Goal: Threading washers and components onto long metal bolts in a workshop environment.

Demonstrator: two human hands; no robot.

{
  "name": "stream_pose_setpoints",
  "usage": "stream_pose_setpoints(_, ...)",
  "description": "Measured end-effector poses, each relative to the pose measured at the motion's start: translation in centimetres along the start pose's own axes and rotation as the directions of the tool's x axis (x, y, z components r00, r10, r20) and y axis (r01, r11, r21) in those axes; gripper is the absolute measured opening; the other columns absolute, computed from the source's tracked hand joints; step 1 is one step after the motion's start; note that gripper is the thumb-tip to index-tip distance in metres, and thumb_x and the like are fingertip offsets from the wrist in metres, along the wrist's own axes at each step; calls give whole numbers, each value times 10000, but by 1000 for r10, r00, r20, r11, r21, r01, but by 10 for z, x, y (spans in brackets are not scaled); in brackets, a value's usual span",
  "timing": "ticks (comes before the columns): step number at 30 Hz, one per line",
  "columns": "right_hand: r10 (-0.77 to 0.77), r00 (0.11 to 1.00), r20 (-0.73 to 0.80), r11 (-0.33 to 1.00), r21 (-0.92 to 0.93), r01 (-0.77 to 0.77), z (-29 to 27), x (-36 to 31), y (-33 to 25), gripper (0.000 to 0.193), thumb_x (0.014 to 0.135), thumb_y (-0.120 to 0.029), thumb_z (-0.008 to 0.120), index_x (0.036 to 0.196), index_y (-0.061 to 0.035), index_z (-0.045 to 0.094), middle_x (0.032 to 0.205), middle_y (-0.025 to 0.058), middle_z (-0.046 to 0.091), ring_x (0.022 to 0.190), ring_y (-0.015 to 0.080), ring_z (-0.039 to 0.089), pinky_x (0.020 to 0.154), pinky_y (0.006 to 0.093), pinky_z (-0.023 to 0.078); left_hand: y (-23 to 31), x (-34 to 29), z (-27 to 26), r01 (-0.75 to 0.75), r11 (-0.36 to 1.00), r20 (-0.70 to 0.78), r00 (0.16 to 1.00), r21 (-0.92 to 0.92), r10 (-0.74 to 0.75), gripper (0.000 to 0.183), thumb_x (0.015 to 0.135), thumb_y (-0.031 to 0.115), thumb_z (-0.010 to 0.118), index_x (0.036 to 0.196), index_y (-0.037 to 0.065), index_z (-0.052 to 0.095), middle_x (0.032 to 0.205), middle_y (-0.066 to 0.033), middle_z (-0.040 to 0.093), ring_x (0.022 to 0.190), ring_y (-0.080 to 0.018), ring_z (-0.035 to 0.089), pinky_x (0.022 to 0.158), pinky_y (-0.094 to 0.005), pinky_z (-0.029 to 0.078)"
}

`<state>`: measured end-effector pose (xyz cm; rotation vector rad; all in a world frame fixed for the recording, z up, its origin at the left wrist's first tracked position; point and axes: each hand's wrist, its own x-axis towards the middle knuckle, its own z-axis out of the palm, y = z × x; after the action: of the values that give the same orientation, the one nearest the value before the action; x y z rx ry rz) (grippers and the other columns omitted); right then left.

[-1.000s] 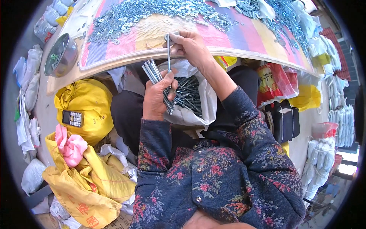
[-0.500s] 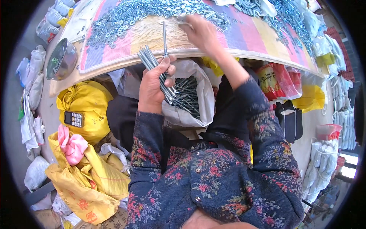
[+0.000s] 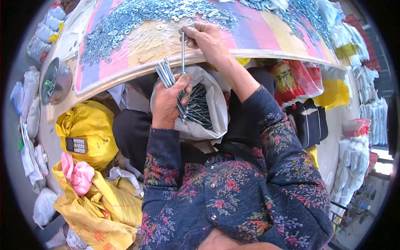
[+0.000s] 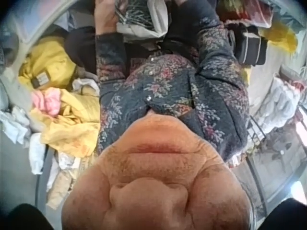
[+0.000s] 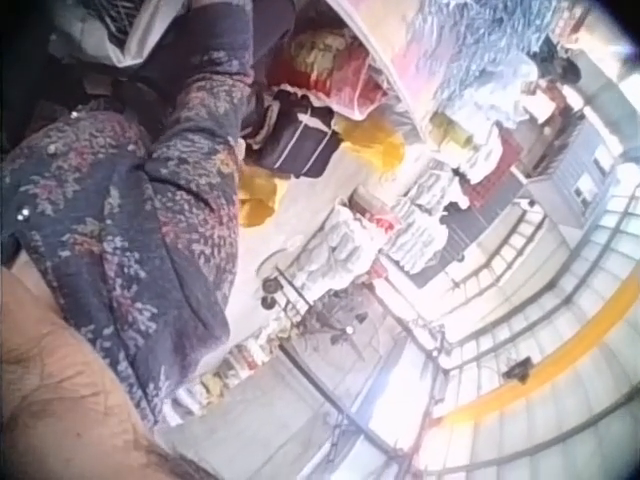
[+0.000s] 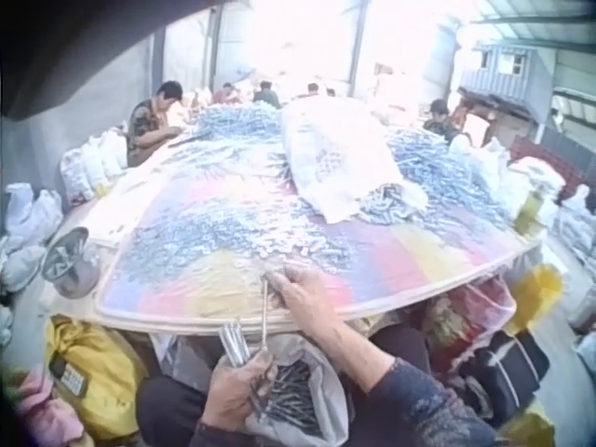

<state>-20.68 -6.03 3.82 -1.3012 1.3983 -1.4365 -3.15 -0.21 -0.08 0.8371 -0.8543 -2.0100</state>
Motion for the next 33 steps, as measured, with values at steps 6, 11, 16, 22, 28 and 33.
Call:
stream_pose_setpoints(6, 75, 997, -18, 904, 423, -61, 5, -20, -7, 181, 930, -137, 600, 814, -5, 645, 694, 15, 610, 521, 47, 456, 472, 190, 327, -5, -4, -3, 103, 988, 114, 989, -112, -90, 193, 871, 130, 670, 953, -35, 609, 703, -41, 555, 522, -77, 472, 400, -179, 358)
stream_pose_setpoints(11, -466, 881, -77, 780, -505, 368, 2, -34, -6, 182, 908, -155, 621, 825, 5, 646, 649, 66, 625, 566, 59, 553, 540, 231, 440, -11, -3, -3, 167, 969, 122, 982, -180, -147, 183, 861, 114, 679, 944, -23, 590, 720, -51, 553, 511, -75, 465, 393, -174, 364)
stream_pose_setpoints(16, -499, 857, -128, 715, -619, 324, -61, -33, 7, 200, 883, -173, 613, 998, -20, 675, 799, 163, 657, 726, 221, 643, 644, 350, 501, -10, -1, 3, 63, 988, 7, 998, -140, -63, 163, 868, 90, 667, 959, -14, 582, 743, -57, 559, 527, -68, 478, 399, -166, 368)
stream_pose_setpoints(22, -316, 930, -189, 324, -942, -82, -88, 9, 38, 227, 835, -148, 570, 1009, -32, 658, 975, 227, 598, 850, 361, 648, 730, 458, 531, -21, 5, -4, 123, 970, 86, 991, -210, -107, 170, 849, 45, 672, 969, -38, 586, 809, -60, 579, 639, -92, 540, 407, -169, 378)
stream_pose_setpoints(28, -409, 912, -41, 450, -878, 162, -6, 44, 47, 190, 805, -137, 608, 934, 2, 626, 933, 236, 578, 863, 382, 623, 740, 466, 518, -17, 5, -9, 77, 967, 85, 995, -241, -58, 165, 853, 68, 663, 959, -27, 581, 807, -64, 575, 618, -86, 517, 401, -179, 374)
stream_pose_setpoints(33, -445, 894, 46, 663, -654, 364, 11, 36, 38, 228, 834, -108, 590, 1040, -51, 669, 951, 186, 628, 880, 330, 625, 786, 418, 491, -10, 1, -21, 63, 960, 53, 997, -273, -50, 158, 859, 76, 661, 954, -23, 581, 749, -79, 565, 496, -79, 463, 400, -183, 372)
